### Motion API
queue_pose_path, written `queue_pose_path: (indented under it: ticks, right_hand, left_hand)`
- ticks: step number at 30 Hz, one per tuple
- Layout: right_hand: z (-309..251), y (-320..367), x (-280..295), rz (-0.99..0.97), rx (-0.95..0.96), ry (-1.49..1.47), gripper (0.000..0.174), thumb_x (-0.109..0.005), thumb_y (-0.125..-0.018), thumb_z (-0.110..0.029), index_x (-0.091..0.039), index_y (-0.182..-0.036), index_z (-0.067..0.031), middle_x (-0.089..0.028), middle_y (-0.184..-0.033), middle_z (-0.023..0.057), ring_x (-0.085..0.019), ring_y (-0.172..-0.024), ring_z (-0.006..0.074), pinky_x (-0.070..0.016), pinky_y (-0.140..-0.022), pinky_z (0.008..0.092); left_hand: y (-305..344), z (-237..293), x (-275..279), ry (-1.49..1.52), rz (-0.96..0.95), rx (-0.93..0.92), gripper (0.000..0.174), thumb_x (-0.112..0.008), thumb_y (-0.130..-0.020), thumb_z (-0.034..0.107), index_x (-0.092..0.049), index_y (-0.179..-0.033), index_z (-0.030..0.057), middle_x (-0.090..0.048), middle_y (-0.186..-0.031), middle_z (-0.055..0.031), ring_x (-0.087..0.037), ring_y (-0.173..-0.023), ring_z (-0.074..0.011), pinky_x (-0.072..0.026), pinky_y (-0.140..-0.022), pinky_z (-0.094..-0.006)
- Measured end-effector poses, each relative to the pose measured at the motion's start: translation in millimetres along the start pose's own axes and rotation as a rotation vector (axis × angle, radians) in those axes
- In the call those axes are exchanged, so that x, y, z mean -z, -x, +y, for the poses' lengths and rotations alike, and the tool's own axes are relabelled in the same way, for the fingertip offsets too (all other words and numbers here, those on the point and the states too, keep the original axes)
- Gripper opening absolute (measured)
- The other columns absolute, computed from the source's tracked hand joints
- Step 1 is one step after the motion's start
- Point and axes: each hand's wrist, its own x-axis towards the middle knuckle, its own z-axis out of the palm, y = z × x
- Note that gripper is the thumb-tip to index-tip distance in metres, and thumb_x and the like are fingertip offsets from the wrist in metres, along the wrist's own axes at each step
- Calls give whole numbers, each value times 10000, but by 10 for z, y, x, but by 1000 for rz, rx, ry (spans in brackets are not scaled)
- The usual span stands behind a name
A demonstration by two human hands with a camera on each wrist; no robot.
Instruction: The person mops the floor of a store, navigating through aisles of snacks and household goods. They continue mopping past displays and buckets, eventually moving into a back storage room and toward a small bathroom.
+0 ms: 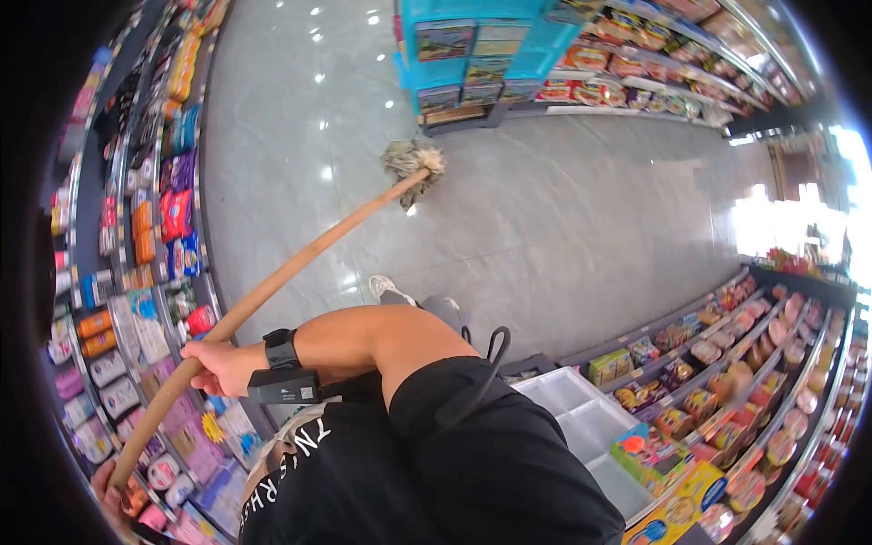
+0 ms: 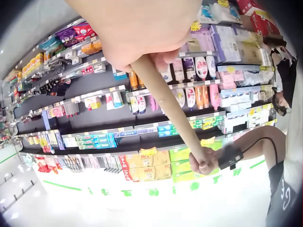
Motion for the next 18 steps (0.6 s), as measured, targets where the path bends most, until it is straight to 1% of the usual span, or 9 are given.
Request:
queue_pose_path:
  ticks: [3,6,7,8,10,12,14,16,18]
  right_hand:
    - [-63,165,292,70,144,-51,199,-523,-674,-300,-489,-650,-105,-489,-531,-2,-457,-403,64,-325,-318,200]
    - [-56,475,696,143,258,-165,181,-561,-655,-260,-469,-658,-105,-479,-544,-3,-459,-408,72,-318,-305,197]
    - [-48,574,823,187,298,-199,180,-563,-653,-257,-467,-659,-106,-477,-542,-2,-456,-406,74,-314,-304,198]
    - [-33,690,982,233,333,-234,179,-566,-651,-254,-465,-659,-107,-475,-541,-1,-454,-403,75,-311,-302,200]
    - [4,901,1318,315,438,-309,180,-568,-651,-255,-461,-659,-110,-470,-537,0,-444,-402,76,-307,-305,206]
    - [27,1166,1600,394,516,-379,180,-569,-652,-256,-459,-658,-113,-463,-530,-1,-430,-401,75,-301,-317,212]
    - [79,1438,1880,442,561,-446,179,-567,-653,-258,-459,-650,-116,-455,-521,-4,-416,-400,75,-296,-335,212]
    - [147,1649,2174,457,597,-505,179,-565,-653,-261,-458,-639,-118,-447,-513,-7,-405,-398,74,-291,-349,207]
    - [227,1856,2424,482,645,-603,183,-563,-647,-248,-443,-632,-112,-441,-520,9,-398,-383,89,-267,-322,230]
  left_hand:
    - [-371,-25,-323,99,-75,-118,570,-533,-657,436,-432,-969,-30,-475,-577,-44,-347,-366,-47,-279,-335,-161]
    - [-727,104,-809,191,-264,-74,541,-554,-650,372,-477,-958,-66,-488,-541,-41,-391,-347,-45,-286,-298,-152]
    - [-847,433,-1112,94,-487,-27,634,-584,-601,462,-486,-866,-106,-492,-528,-52,-388,-335,-51,-280,-293,-158]
    - [-934,429,-1277,63,-505,-68,702,-587,-562,508,-486,-834,-131,-494,-516,-57,-379,-319,-56,-278,-287,-162]
    - [-1040,712,-1739,-21,-673,-24,720,-583,-547,528,-493,-830,-128,-493,-517,-63,-379,-315,-58,-278,-287,-163]
    - [-1107,882,-2142,8,-743,-96,727,-590,-546,519,-487,-856,-130,-494,-515,-70,-389,-320,-62,-279,-287,-162]
    - [-1224,988,-2489,55,-851,-89,705,-615,-555,461,-468,-944,-109,-512,-534,-101,-405,-324,-76,-301,-292,-166]
    - [-1297,1196,-2806,41,-979,-51,686,-627,-555,420,-457,-978,-92,-522,-545,-115,-412,-327,-80,-309,-295,-168]
    - [-1345,1345,-3119,35,-1023,-49,674,-626,-554,399,-452,-993,-81,-523,-543,-118,-412,-327,-80,-316,-305,-168]
